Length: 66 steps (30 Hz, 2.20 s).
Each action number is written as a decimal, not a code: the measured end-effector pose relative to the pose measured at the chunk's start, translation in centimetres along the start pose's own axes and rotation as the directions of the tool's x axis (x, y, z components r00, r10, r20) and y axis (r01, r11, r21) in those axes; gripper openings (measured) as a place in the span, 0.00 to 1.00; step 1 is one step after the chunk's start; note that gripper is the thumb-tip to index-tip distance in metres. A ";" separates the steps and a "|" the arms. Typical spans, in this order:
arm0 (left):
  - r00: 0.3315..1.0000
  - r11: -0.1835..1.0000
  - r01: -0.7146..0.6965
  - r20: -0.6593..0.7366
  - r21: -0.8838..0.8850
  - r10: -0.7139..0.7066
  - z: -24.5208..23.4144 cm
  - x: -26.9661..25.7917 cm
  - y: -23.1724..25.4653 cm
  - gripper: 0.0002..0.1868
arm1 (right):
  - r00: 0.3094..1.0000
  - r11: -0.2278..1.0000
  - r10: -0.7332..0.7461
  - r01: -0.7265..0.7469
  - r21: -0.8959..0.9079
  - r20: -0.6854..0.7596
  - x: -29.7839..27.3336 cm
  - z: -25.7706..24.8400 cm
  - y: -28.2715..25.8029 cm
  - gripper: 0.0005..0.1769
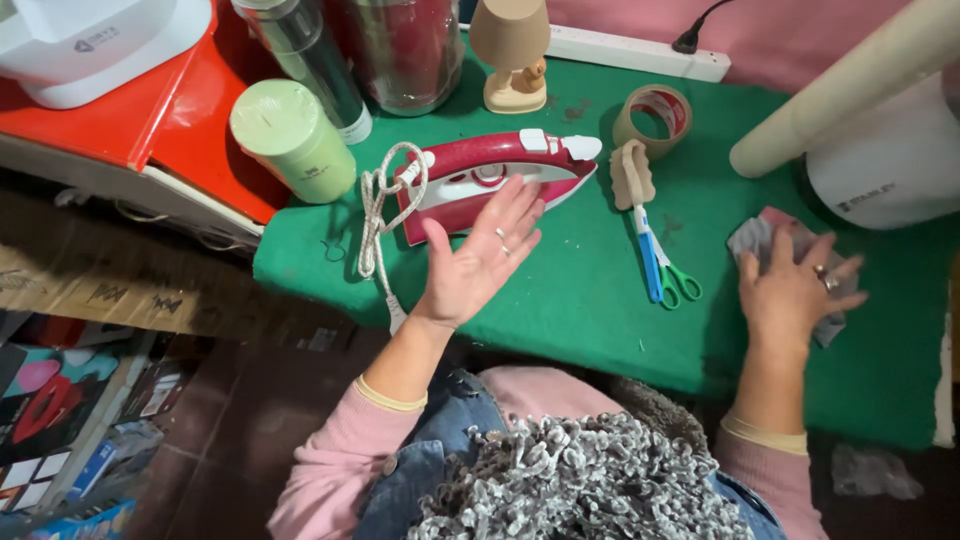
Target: Clean a clothing iron and wrap a cardboard tube with plastic stretch film.
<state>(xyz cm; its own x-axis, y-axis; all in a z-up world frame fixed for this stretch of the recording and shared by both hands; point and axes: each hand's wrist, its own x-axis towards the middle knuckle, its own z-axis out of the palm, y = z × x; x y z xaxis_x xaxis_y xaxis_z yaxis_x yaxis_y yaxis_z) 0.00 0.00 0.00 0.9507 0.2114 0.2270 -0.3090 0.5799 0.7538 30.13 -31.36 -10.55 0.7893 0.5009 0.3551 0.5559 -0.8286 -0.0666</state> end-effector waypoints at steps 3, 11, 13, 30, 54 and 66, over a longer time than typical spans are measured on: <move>0.999 0.989 0.019 -0.023 -0.145 -0.022 -0.5 0.2 -1.1 0.64 | 0.997 0.998 0.066 -0.066 0.017 -0.026 -0.5 1.1 1.4 0.32; 0.988 0.930 0.144 -0.004 -0.339 -0.154 0.1 1.6 -5.2 0.63 | 0.976 0.840 -0.018 0.132 0.526 -0.216 -0.9 -5.8 -9.2 0.09; 0.978 0.901 0.193 0.003 -0.389 -0.209 1.1 1.8 -6.5 0.64 | 0.976 0.724 -0.067 0.191 0.663 -0.208 -1.2 -9.9 -15.9 0.11; 0.986 0.437 -0.143 0.092 0.888 0.136 -0.8 -2.9 3.1 0.49 | 0.967 0.575 -0.243 0.206 0.792 -0.075 0.5 0.8 -19.3 0.11; 0.907 -0.128 -0.003 0.057 0.992 0.416 -8.7 2.5 7.7 0.16 | 0.641 0.608 -0.767 0.724 0.326 0.007 -0.3 -1.7 -21.6 0.31; 0.901 -0.123 0.000 0.053 0.992 0.430 -8.1 2.4 7.7 0.15 | 0.513 0.529 -0.699 0.840 0.123 -0.498 2.0 -3.1 -30.1 0.28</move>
<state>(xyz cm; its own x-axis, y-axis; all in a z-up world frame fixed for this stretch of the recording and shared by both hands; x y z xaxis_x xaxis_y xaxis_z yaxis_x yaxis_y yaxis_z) -0.32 11.35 1.38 0.7257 0.3977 0.5614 0.0655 -0.8522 0.5191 14.16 -6.17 -4.99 -0.1136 0.7115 0.6934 0.9888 0.0129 0.1487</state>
